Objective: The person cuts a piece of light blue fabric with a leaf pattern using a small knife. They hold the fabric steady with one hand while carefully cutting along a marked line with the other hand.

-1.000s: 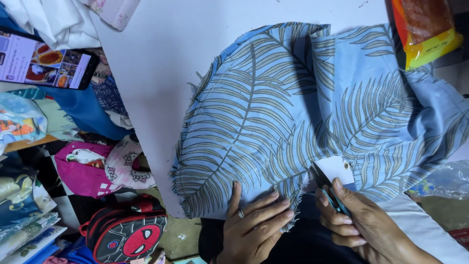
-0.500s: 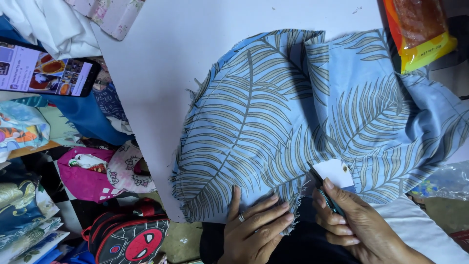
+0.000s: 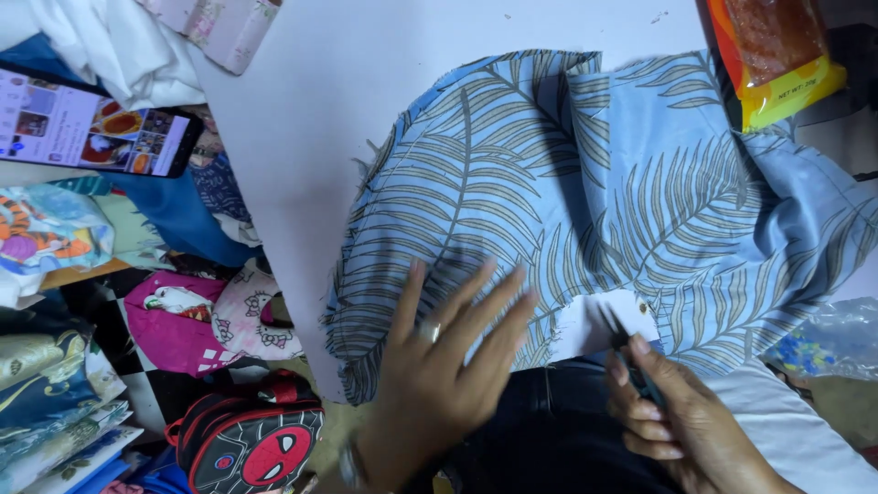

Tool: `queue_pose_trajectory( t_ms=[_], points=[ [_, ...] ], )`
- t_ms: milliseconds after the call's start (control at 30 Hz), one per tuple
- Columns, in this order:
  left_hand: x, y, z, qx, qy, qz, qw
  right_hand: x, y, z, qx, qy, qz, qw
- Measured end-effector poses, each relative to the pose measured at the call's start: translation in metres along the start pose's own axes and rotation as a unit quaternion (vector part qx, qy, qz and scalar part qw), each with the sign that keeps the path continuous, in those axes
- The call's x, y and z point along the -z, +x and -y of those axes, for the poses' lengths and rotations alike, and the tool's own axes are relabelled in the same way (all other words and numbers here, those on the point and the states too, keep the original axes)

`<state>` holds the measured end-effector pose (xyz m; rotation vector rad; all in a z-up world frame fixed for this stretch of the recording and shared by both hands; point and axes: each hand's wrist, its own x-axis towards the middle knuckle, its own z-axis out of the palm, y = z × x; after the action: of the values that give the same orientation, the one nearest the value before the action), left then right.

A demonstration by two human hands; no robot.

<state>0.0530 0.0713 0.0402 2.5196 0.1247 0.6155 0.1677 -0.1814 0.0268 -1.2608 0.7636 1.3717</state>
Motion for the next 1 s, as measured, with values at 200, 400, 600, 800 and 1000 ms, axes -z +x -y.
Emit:
queue_pose_trajectory(
  t_ms=[200,400,600,800,1000],
  points=[
    [-0.028,0.047,0.045,-0.134,0.163,0.200,0.957,0.014,0.004,0.035,0.073,-0.070,-0.045,0.994],
    [-0.035,0.038,0.012,0.008,0.296,0.210,0.932,0.009,0.007,0.076,0.184,-0.225,0.002,0.957],
    [-0.046,-0.003,-0.034,0.163,0.334,0.192,0.909,0.014,0.004,0.047,0.092,-0.233,0.021,0.968],
    [-0.050,-0.021,-0.042,0.175,0.312,0.192,0.914,0.008,-0.004,0.033,0.070,-0.258,-0.053,0.962],
    [-0.049,-0.035,-0.044,0.190,0.272,0.188,0.924,0.006,-0.001,0.029,0.170,-0.385,-0.047,0.906]
  ],
)
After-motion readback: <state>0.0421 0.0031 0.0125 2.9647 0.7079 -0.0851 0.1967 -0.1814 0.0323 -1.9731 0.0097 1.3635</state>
